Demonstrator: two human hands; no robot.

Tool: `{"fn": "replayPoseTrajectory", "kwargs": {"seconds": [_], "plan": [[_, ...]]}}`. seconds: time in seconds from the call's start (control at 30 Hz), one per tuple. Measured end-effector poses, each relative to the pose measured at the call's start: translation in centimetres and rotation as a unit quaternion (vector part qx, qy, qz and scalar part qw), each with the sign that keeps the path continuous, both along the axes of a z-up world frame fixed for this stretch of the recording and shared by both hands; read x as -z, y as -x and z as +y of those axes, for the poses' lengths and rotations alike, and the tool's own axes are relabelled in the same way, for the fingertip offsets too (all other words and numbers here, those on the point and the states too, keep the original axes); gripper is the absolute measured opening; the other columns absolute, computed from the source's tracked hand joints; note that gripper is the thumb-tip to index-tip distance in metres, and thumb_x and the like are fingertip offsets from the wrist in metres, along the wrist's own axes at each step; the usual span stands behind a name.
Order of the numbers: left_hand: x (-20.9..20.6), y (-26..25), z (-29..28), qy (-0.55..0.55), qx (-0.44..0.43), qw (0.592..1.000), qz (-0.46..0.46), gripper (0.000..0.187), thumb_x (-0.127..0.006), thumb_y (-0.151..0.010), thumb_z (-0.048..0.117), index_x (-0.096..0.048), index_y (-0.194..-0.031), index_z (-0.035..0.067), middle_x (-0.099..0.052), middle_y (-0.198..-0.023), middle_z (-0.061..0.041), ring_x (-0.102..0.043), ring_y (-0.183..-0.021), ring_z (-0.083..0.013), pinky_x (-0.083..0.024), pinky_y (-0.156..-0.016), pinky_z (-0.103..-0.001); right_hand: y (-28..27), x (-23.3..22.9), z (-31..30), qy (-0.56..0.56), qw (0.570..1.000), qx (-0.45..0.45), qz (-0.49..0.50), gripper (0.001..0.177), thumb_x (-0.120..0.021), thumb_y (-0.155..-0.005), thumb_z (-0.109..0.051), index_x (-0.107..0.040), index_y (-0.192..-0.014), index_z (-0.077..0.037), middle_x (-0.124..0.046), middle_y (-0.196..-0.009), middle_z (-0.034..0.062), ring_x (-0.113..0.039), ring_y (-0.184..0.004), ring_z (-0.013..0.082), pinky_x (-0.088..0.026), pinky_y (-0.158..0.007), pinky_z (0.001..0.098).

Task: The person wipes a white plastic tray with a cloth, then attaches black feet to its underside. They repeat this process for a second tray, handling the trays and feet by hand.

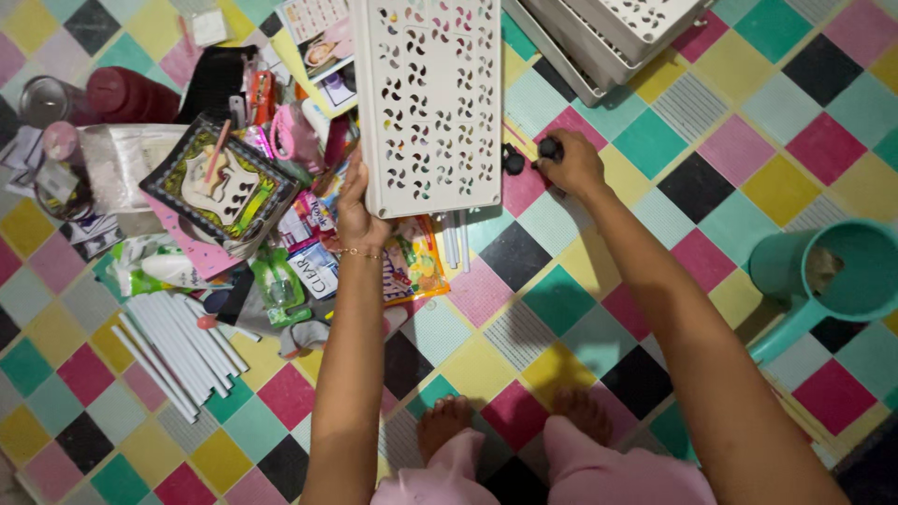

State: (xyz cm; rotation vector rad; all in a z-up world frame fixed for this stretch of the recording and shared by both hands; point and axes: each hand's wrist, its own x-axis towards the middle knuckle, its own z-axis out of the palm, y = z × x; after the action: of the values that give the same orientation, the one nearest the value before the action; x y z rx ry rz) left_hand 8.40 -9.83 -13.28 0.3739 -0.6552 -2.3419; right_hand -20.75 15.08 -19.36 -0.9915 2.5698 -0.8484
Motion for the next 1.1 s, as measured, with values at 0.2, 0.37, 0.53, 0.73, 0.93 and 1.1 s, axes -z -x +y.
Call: {"fn": "replayPoseTrajectory", "kwargs": {"seconds": [0.2, 0.37, 0.53, 0.73, 0.93, 1.1], "plan": [[-0.8, 0.4, 0.1, 0.005, -0.005, 1.000, -0.028, 0.050, -0.058, -0.101, 0.008, -0.049, -0.150, -0.002, -0.060, -0.145, -0.018, -0.062, -0.129, -0.0292, -0.050, -0.114, -0.043, 2.0, 2.7, 0.2, 0.081, 0.993, 0.083, -0.030, 0.038, -0.079, -0.086, -0.018, -0.069, -0.121, -0.008, -0.073, -0.108, 0.0111, -0.071, -0.092, 0.0227, -0.057, -0.084, 0.0357], [-2.2, 0.4, -0.1, 0.117, 0.033, 0.992, -0.019, 0.051, -0.062, -0.101, 0.008, -0.050, -0.150, -0.004, -0.062, -0.145, -0.015, -0.063, -0.130, -0.0243, -0.051, -0.115, -0.038, 4.9, 2.6, -0.4, 0.196, 0.929, 0.148, -0.277, 0.031, -0.066, -0.100, -0.026, -0.068, -0.125, -0.008, -0.072, -0.102, 0.0116, -0.069, -0.084, 0.0193, -0.058, -0.073, 0.0373], [-4.0, 0.4, 0.2, 0.170, 0.089, 0.979, -0.073, 0.047, -0.068, -0.100, 0.013, -0.057, -0.142, -0.005, -0.067, -0.131, -0.014, -0.068, -0.115, -0.0195, -0.055, -0.104, -0.034, 5.2, -3.7, 0.5, 0.239, 0.835, 0.078, -0.489, 0.054, -0.047, -0.107, -0.044, -0.053, -0.145, -0.007, -0.067, -0.122, 0.0183, -0.071, -0.096, 0.0245, -0.062, -0.075, 0.0364], [-6.7, 0.3, 1.4, 0.257, 0.157, 0.944, -0.135, 0.046, -0.070, -0.097, 0.016, -0.061, -0.137, -0.004, -0.074, -0.118, -0.010, -0.071, -0.101, -0.0143, -0.057, -0.093, -0.028, 3.2, -12.4, 1.6, 0.234, 0.799, 0.018, -0.553, 0.081, -0.026, -0.105, -0.062, -0.028, -0.159, -0.003, -0.058, -0.139, 0.0311, -0.071, -0.120, 0.0401, -0.061, -0.092, 0.0448], [-10.4, -0.2, 2.2, 0.353, 0.242, 0.891, -0.154, 0.040, -0.071, -0.096, 0.013, -0.066, -0.133, -0.003, -0.074, -0.112, -0.008, -0.068, -0.095, -0.0090, -0.055, -0.085, -0.024, 3.6, -16.6, 5.0, 0.202, 0.799, 0.039, -0.566, 0.093, -0.016, -0.096, -0.072, -0.020, -0.160, -0.004, -0.057, -0.140, 0.0353, -0.068, -0.121, 0.0419, -0.056, -0.099, 0.0458], [-13.5, 0.1, 3.4, 0.461, 0.273, 0.825, -0.181, 0.034, -0.074, -0.096, 0.011, -0.072, -0.127, 0.000, -0.075, -0.107, -0.005, -0.066, -0.093, -0.0071, -0.055, -0.085, -0.024, 7.2, -15.7, 10.5, 0.188, 0.852, 0.032, -0.488, 0.087, -0.024, -0.102, -0.067, -0.046, -0.156, -0.002, -0.066, -0.132, 0.0309, -0.073, -0.118, 0.0361, -0.055, -0.100, 0.0408]]}}
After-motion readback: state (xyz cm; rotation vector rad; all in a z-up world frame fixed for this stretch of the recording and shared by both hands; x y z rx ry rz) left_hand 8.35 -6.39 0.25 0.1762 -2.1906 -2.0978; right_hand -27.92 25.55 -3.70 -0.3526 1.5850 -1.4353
